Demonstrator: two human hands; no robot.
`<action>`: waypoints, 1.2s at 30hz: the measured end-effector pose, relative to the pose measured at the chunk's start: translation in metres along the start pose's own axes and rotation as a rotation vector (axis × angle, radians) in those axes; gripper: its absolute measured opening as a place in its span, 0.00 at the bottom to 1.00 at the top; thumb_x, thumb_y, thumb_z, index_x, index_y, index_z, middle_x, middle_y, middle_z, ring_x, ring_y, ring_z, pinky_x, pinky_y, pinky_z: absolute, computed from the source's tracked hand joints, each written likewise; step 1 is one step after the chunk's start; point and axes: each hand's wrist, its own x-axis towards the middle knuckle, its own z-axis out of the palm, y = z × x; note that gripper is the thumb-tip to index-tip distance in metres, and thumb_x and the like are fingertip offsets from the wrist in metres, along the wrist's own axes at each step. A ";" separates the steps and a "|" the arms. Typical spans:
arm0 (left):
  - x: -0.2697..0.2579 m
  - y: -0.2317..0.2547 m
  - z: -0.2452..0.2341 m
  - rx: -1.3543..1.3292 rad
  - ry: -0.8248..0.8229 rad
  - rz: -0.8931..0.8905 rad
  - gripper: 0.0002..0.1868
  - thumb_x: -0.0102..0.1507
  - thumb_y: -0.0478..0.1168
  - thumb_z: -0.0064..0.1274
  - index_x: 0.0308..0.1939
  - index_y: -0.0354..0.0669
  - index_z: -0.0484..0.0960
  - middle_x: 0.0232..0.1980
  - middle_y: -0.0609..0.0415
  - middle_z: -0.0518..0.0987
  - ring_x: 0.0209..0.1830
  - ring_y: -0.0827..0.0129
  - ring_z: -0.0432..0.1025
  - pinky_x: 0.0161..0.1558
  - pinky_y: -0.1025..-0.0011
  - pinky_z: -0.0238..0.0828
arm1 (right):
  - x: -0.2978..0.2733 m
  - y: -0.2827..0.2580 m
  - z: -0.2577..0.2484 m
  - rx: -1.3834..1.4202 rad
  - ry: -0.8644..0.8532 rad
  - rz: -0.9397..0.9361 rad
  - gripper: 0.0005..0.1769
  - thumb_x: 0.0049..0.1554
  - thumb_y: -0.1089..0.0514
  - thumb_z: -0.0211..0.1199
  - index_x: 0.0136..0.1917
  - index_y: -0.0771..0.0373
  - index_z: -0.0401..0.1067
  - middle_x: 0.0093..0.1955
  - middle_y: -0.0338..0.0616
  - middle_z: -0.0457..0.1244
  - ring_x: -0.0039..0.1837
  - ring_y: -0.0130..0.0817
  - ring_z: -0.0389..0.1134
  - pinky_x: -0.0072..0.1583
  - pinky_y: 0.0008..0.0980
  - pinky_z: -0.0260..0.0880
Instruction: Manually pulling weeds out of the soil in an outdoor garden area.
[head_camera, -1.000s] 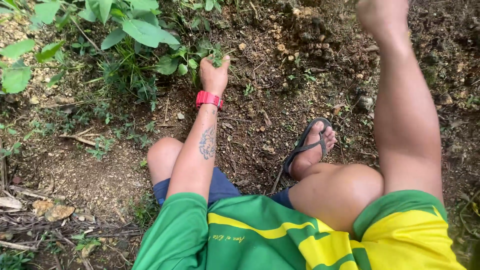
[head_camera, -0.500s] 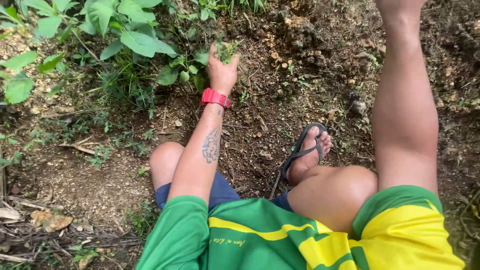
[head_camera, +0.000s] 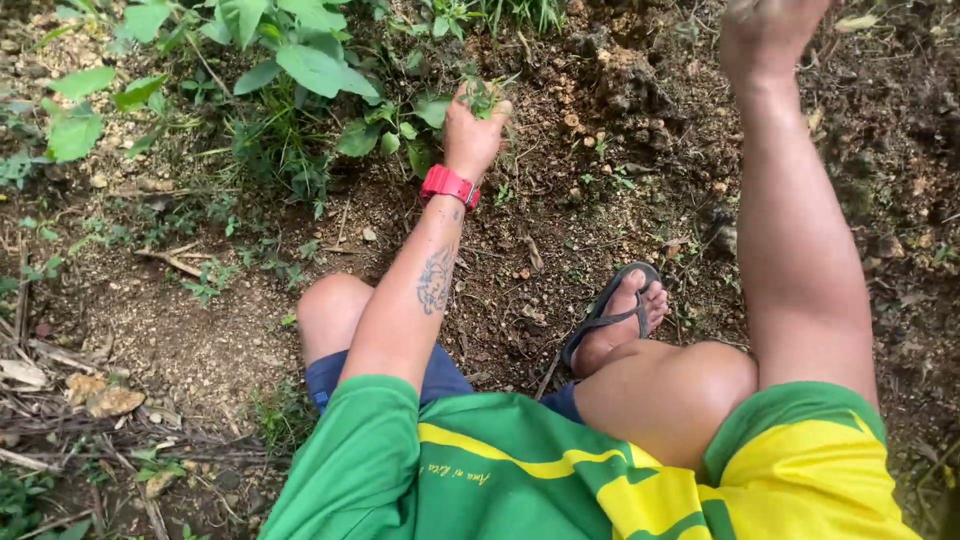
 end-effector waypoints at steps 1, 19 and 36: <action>-0.001 0.002 0.000 0.017 -0.002 0.050 0.11 0.63 0.39 0.60 0.46 0.40 0.79 0.39 0.52 0.83 0.28 0.71 0.76 0.34 0.71 0.79 | -0.005 -0.007 0.012 -0.098 -0.308 0.152 0.07 0.67 0.67 0.56 0.58 0.68 0.68 0.36 0.50 0.66 0.33 0.33 0.62 0.34 0.35 0.66; -0.004 -0.006 -0.003 -0.013 0.006 0.053 0.10 0.61 0.42 0.60 0.44 0.46 0.82 0.36 0.58 0.82 0.22 0.79 0.70 0.28 0.73 0.73 | -0.004 -0.048 -0.017 0.082 -0.395 0.327 0.12 0.64 0.70 0.53 0.56 0.60 0.74 0.45 0.46 0.68 0.38 0.29 0.64 0.38 0.32 0.64; -0.017 0.034 -0.014 -0.701 -0.176 0.132 0.28 0.60 0.45 0.66 0.59 0.39 0.71 0.49 0.50 0.83 0.52 0.60 0.78 0.57 0.58 0.79 | 0.020 -0.221 -0.035 0.462 -0.689 0.096 0.08 0.69 0.65 0.51 0.52 0.69 0.70 0.39 0.45 0.64 0.35 0.31 0.65 0.37 0.40 0.70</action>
